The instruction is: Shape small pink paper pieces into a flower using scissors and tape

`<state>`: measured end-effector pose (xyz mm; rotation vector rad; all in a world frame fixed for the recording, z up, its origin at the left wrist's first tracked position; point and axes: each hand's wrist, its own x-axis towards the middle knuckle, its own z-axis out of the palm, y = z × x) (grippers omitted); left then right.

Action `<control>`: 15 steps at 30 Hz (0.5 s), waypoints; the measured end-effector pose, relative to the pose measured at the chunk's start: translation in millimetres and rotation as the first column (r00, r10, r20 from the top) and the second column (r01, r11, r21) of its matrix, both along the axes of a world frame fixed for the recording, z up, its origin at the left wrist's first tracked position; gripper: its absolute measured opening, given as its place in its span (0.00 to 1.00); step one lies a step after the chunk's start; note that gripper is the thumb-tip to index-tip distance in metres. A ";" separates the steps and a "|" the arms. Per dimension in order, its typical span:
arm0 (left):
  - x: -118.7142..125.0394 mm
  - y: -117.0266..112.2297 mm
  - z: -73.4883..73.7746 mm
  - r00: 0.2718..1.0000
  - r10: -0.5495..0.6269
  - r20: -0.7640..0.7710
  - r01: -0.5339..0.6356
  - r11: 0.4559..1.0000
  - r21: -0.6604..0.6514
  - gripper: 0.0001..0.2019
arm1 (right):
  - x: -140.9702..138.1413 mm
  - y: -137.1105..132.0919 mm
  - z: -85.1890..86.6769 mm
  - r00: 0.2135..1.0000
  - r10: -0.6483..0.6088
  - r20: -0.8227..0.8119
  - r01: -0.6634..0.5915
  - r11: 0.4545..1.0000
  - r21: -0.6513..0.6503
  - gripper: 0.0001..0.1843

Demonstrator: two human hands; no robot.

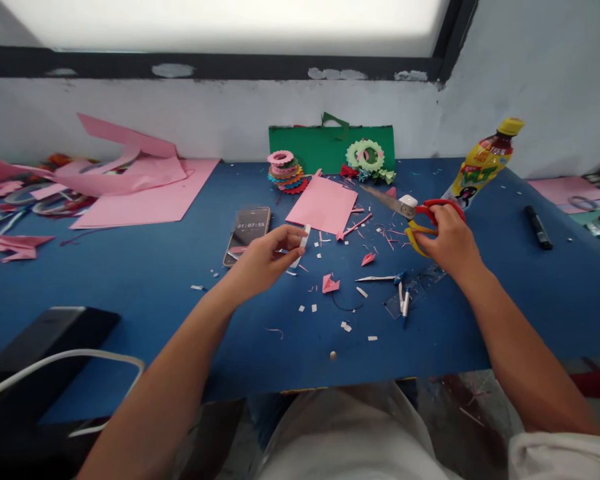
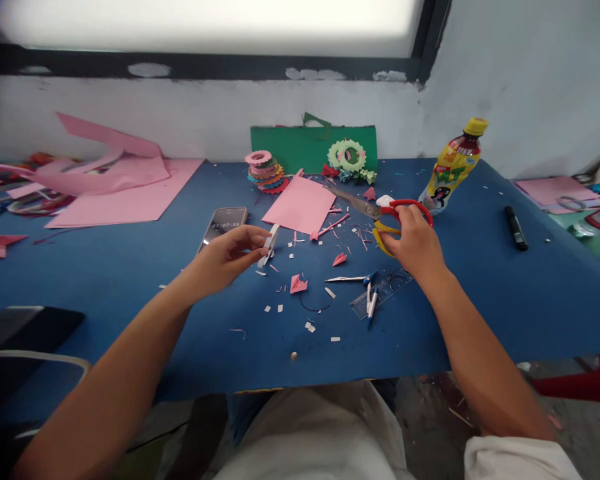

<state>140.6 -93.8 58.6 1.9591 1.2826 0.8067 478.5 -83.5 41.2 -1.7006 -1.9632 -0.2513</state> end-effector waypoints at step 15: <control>8.7 -4.0 -3.7 0.961 -0.049 0.271 0.096 0.982 -0.164 0.18 | -54.6 -24.8 -15.2 0.964 0.236 0.122 -0.192 0.937 -0.292 0.25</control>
